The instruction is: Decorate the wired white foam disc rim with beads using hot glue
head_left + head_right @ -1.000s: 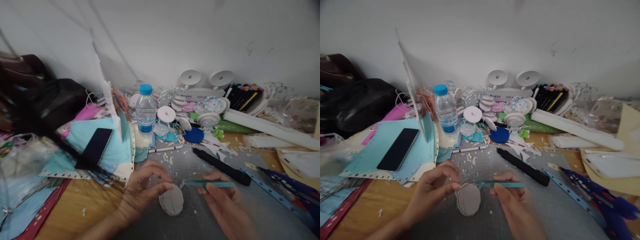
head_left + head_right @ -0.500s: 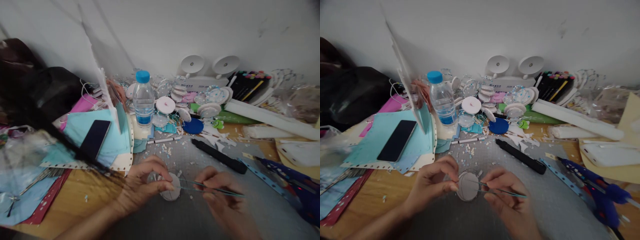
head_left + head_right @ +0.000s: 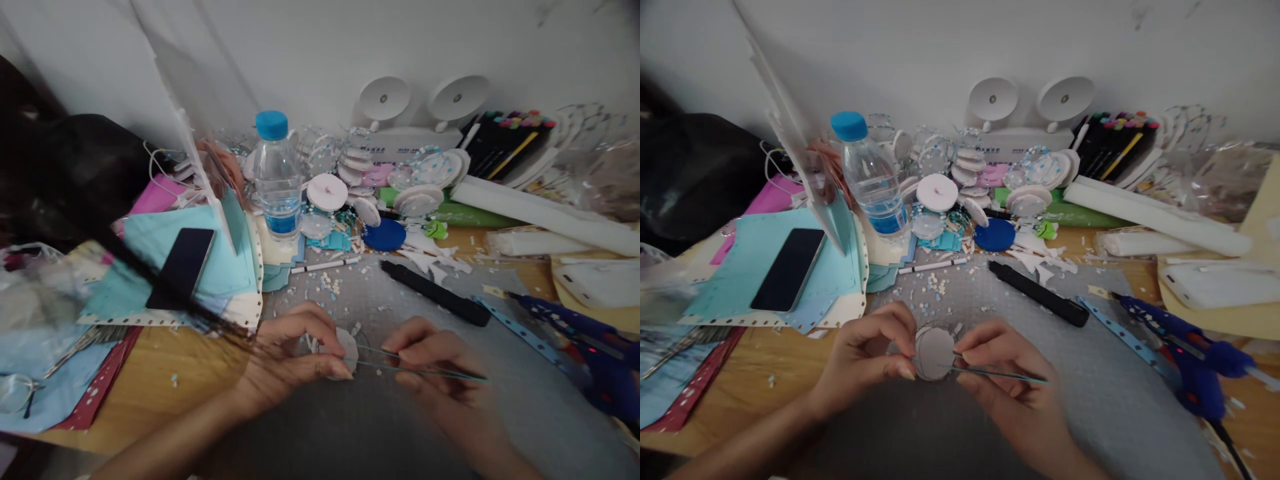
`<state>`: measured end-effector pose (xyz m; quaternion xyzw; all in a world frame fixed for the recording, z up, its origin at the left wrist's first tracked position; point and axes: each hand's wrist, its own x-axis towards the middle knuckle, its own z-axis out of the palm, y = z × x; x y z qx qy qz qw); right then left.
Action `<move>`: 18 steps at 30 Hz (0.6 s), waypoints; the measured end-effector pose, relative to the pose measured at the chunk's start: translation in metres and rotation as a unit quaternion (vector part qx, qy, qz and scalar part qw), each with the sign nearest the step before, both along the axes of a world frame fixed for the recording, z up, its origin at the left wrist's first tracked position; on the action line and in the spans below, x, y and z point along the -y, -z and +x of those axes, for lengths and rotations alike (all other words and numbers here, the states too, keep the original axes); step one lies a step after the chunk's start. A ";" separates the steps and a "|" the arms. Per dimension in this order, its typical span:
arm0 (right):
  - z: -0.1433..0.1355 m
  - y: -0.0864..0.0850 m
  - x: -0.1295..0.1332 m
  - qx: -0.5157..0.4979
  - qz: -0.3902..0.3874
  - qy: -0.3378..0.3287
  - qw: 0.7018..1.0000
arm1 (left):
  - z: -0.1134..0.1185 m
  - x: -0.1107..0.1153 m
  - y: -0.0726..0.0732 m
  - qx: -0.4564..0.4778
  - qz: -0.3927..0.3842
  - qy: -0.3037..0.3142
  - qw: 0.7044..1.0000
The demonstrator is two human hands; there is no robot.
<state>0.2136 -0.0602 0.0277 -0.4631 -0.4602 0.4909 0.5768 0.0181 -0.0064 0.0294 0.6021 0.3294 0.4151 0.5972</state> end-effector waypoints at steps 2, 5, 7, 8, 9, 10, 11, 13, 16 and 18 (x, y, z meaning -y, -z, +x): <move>0.001 0.001 0.000 0.002 0.014 -0.004 1.000 | 0.001 0.000 0.000 0.006 -0.010 0.000 1.000; 0.002 0.001 0.000 0.008 0.027 -0.010 1.000 | 0.002 -0.001 0.001 0.018 -0.014 -0.007 1.000; 0.003 0.002 0.000 0.010 0.024 -0.009 1.000 | 0.003 -0.001 0.000 0.030 -0.019 -0.009 0.999; 0.003 0.002 0.000 0.012 0.021 -0.007 1.000 | 0.003 -0.001 0.001 0.035 -0.023 -0.008 0.999; 0.003 0.002 0.000 0.014 0.018 -0.003 1.000 | 0.003 -0.001 0.001 0.037 -0.026 -0.007 0.999; 0.003 0.002 0.000 0.015 0.016 0.000 1.000 | 0.004 -0.001 0.001 0.038 -0.029 -0.007 0.999; 0.003 0.002 0.000 0.016 0.014 0.004 1.000 | 0.004 -0.001 0.001 0.037 -0.030 -0.008 0.999; 0.003 0.002 0.000 0.021 0.014 0.012 1.000 | 0.004 -0.001 0.001 0.033 -0.031 -0.007 0.999; 0.002 0.003 0.000 0.030 0.024 0.024 0.999 | 0.004 -0.001 0.001 0.026 -0.035 -0.004 0.999; 0.002 0.004 0.000 0.032 0.020 0.034 0.999 | 0.005 -0.002 0.001 0.021 -0.036 -0.005 0.999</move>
